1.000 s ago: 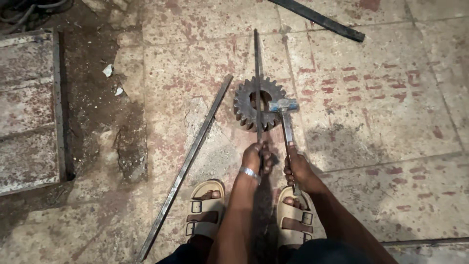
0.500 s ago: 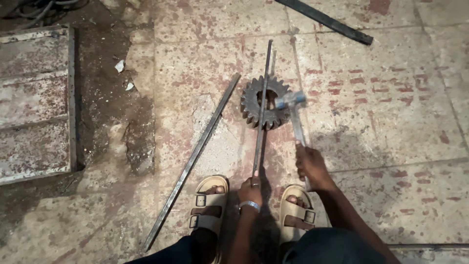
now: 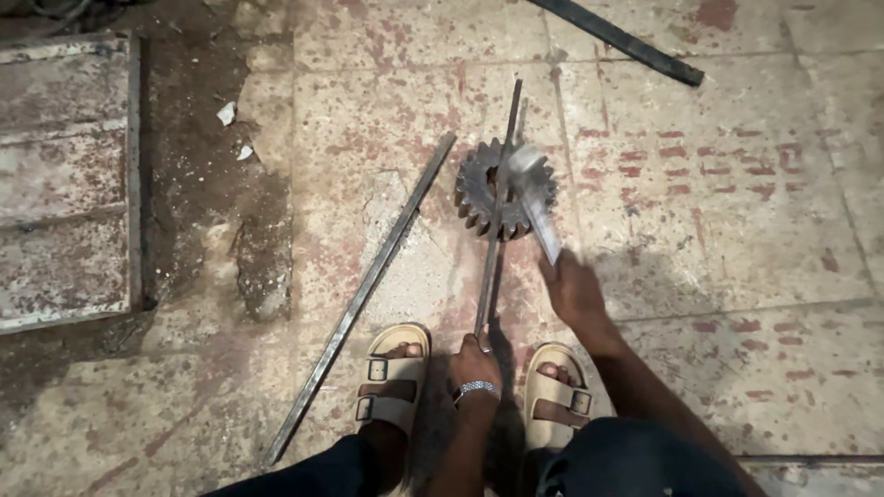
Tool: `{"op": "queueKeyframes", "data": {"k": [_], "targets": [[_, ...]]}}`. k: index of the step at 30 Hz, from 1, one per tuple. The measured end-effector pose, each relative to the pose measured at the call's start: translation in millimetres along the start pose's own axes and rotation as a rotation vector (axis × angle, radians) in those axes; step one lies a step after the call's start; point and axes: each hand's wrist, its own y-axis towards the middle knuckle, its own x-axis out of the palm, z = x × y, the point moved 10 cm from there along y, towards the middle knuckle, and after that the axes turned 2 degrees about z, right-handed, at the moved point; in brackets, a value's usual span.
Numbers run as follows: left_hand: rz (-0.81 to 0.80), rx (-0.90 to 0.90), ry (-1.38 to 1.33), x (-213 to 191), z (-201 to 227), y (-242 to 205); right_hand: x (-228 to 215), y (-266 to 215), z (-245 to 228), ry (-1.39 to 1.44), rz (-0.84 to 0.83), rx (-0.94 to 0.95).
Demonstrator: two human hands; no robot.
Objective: The person uses a hammer and metal rod to repeatedly strike a gear lying on the floor. They adjust the gear's position and the rod placement between strikes.
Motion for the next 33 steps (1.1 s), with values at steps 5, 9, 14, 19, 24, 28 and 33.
{"op": "queueKeyframes", "data": {"k": [5, 9, 14, 19, 24, 28, 33], "targets": [[-0.033, -0.053, 0.0, -7, -9, 4, 19, -32, 22, 0.011, -0.07, 0.114], [0.001, -0.022, -0.037, 0, -16, 0, -14, -41, 15, 0.052, -0.044, 0.215], [0.018, 0.017, -0.049, 4, -36, -23, -50, -18, -21, 0.168, 0.137, 0.131], [0.025, 0.023, 0.039, 4, -40, -25, -30, 7, -4, 0.06, 0.104, 0.074], [0.041, 0.062, -0.03, 1, -30, -20, -5, 5, 31, -0.2, -0.048, -0.033], [-0.024, -0.001, -0.068, -3, -40, -22, -20, -11, 36, -0.118, -0.058, 0.013], [-0.027, -0.019, -0.038, 8, -48, -16, -44, -16, 15, 0.076, -0.065, 0.2]]}}
